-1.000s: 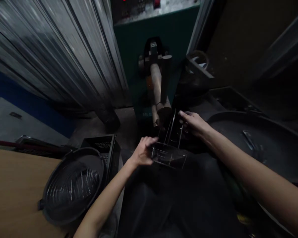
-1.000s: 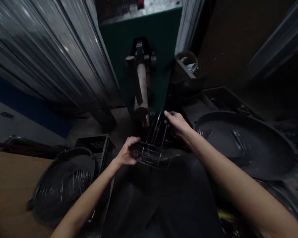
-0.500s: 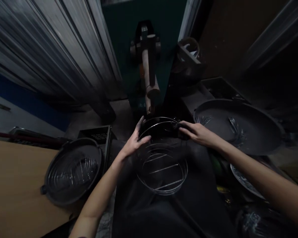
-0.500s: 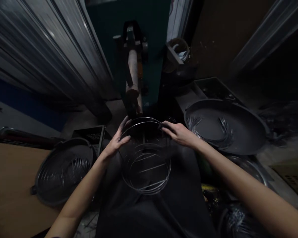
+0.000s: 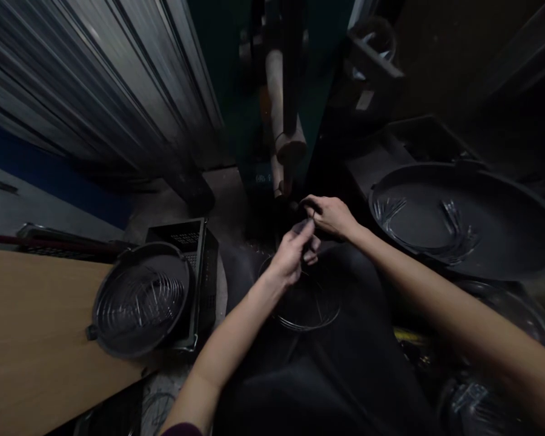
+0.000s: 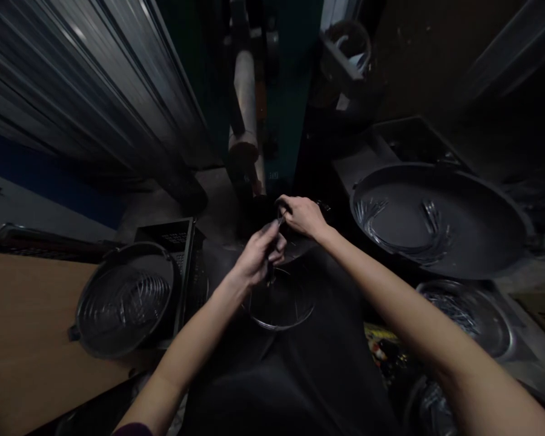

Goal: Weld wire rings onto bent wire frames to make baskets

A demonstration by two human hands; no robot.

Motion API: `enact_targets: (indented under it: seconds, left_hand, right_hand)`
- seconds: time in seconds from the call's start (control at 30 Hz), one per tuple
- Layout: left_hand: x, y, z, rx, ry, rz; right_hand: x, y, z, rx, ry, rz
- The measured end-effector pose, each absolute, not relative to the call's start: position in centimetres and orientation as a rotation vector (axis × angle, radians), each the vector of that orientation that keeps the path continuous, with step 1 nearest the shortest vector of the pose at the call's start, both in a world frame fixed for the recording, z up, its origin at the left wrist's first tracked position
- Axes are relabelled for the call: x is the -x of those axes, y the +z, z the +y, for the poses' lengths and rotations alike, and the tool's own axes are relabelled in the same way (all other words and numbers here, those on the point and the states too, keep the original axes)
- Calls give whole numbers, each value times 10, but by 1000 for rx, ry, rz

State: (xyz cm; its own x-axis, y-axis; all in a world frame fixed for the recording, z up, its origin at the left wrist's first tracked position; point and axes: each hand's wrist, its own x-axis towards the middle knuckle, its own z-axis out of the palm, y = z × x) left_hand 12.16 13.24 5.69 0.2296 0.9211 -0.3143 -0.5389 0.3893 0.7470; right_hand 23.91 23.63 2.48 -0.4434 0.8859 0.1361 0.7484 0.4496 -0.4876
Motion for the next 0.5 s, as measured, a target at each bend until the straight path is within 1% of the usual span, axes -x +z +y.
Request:
enact_targets:
  seconds: [0.07,0.13,0.27,0.37,0.5]
  left_hand:
    - [-111,54,136,-557,1036,836]
    - [-105,54,138,-600,958,869]
    - [-102,56,142,-741,872,937]
    - [-96,55,144,-784,951,1017]
    - [-92,54,143,-816,1011,1040]
  right_hand:
    - [-236,30,231,1462,286,-2420]
    - [-238,30,228,1491,178,-2449]
    - [-254,22,229,1446,229,-2440]
    - [-260,16,229,1418,293,-2439]
    - [-243,18,225,1366,246,-2549]
